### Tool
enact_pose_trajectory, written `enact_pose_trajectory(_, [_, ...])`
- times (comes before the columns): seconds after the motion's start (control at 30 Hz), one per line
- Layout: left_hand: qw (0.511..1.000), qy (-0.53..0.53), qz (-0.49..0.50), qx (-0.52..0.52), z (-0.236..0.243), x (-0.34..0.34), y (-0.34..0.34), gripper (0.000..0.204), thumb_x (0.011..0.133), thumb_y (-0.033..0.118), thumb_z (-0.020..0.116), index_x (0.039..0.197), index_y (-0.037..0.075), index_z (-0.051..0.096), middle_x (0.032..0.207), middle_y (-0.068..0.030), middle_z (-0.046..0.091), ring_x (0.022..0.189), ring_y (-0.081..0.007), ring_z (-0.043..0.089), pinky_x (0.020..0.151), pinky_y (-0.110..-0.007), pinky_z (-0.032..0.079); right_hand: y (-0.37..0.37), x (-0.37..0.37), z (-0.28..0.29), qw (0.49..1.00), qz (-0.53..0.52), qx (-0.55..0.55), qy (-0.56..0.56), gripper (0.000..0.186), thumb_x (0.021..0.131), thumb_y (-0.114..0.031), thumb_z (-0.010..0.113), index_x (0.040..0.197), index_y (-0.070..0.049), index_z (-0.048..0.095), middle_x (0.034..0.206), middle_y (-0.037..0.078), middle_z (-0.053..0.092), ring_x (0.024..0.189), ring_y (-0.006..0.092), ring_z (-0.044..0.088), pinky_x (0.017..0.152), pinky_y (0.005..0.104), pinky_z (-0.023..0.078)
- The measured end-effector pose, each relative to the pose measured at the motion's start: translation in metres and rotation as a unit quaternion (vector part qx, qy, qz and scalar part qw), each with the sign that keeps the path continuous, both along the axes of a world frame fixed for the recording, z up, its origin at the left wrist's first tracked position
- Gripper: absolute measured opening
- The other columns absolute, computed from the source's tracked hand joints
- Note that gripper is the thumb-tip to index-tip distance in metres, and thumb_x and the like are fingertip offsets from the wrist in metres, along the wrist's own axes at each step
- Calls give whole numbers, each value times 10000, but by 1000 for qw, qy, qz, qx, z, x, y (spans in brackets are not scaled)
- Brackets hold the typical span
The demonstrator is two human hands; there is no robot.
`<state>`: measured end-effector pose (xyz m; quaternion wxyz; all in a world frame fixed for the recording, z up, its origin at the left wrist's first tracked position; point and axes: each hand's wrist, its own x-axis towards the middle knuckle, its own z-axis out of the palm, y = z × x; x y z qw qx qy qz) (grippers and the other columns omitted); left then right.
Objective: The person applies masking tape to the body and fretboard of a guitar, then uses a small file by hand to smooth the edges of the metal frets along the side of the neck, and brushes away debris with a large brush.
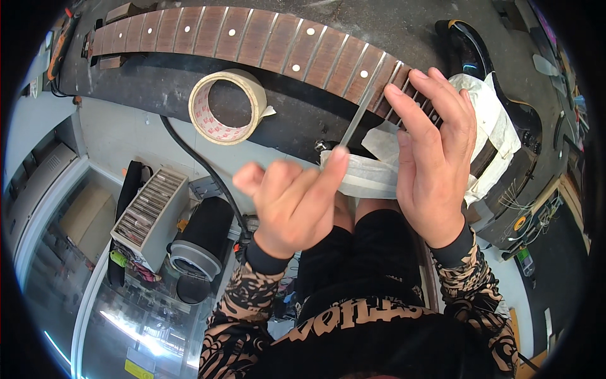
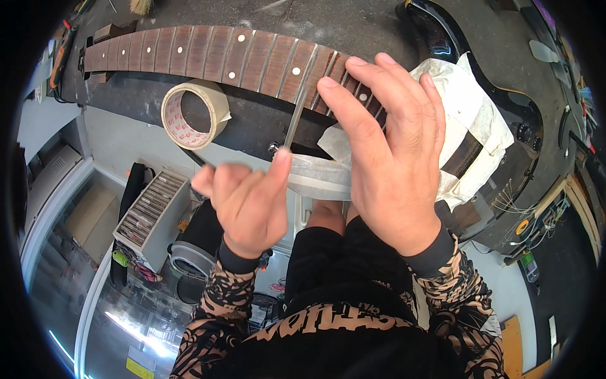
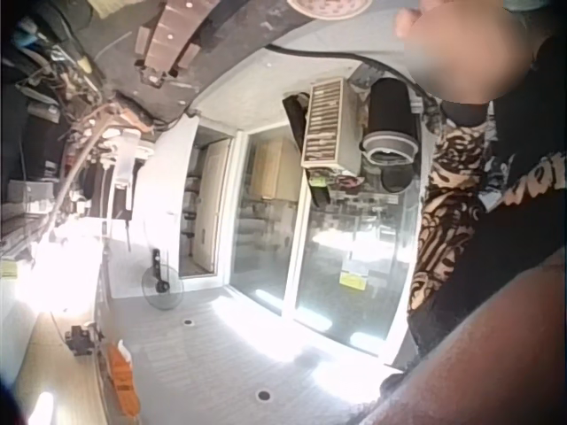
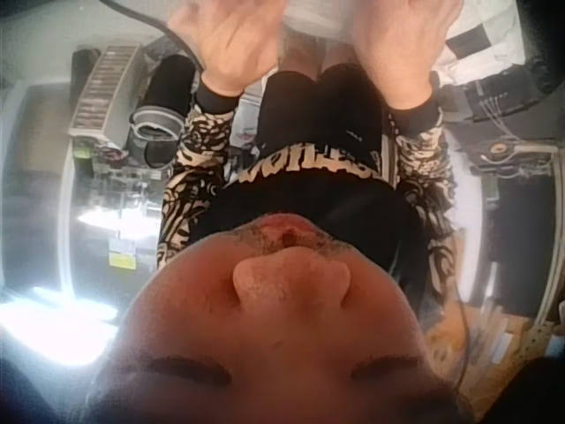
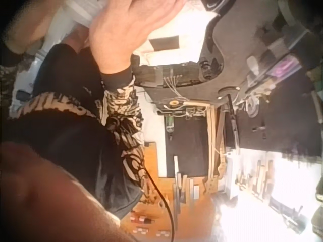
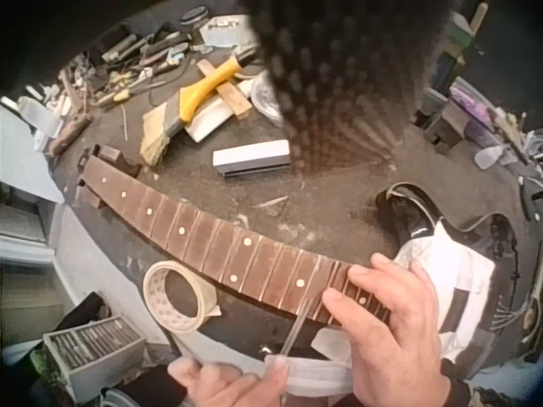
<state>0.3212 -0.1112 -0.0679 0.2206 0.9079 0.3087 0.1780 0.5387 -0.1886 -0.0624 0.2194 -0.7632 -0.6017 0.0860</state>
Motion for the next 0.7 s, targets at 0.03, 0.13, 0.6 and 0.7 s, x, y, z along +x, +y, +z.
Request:
enact_pose_trajectory(0.03, [1000, -1, 0, -1, -3, -9, -6, 579, 805, 23, 861, 1374, 113, 801, 800, 70, 557, 796, -179, 518, 926, -406, 286, -1, 0, 0, 1000, 2, 1, -4, 691, 872, 163, 671, 1484, -155, 696, 1571, 142, 578, 1521, 391, 539, 1308, 607, 336])
enact_pose_trajectory(0.13, [999, -19, -8, 26, -6, -21, -12, 565, 773, 83, 724, 1328, 102, 831, 740, 82, 451, 779, -142, 474, 874, -415, 241, 0, 0, 0, 1000, 2, 2, -5, 692, 868, 164, 672, 1482, -155, 696, 1570, 140, 579, 1522, 391, 539, 1307, 605, 337])
enact_pose_trajectory(0.6, [996, -71, -2, 50, -14, 27, 19, 552, 801, 67, 726, 1346, 85, 815, 775, 97, 568, 778, -143, 520, 875, -418, 243, 0, -1, 0, 1000, 1, 7, -7, 684, 893, 155, 664, 1500, -160, 681, 1573, 144, 575, 1527, 389, 532, 1309, 608, 336])
enact_pose_trajectory(0.7, [998, -46, -1, 31, -11, 2, 3, 580, 789, 72, 721, 1363, 79, 804, 795, 93, 598, 783, -147, 537, 874, -424, 247, 0, -1, -3, 1000, -3, -2, -14, 673, 901, 149, 659, 1499, -159, 680, 1573, 148, 575, 1524, 393, 533, 1307, 611, 337])
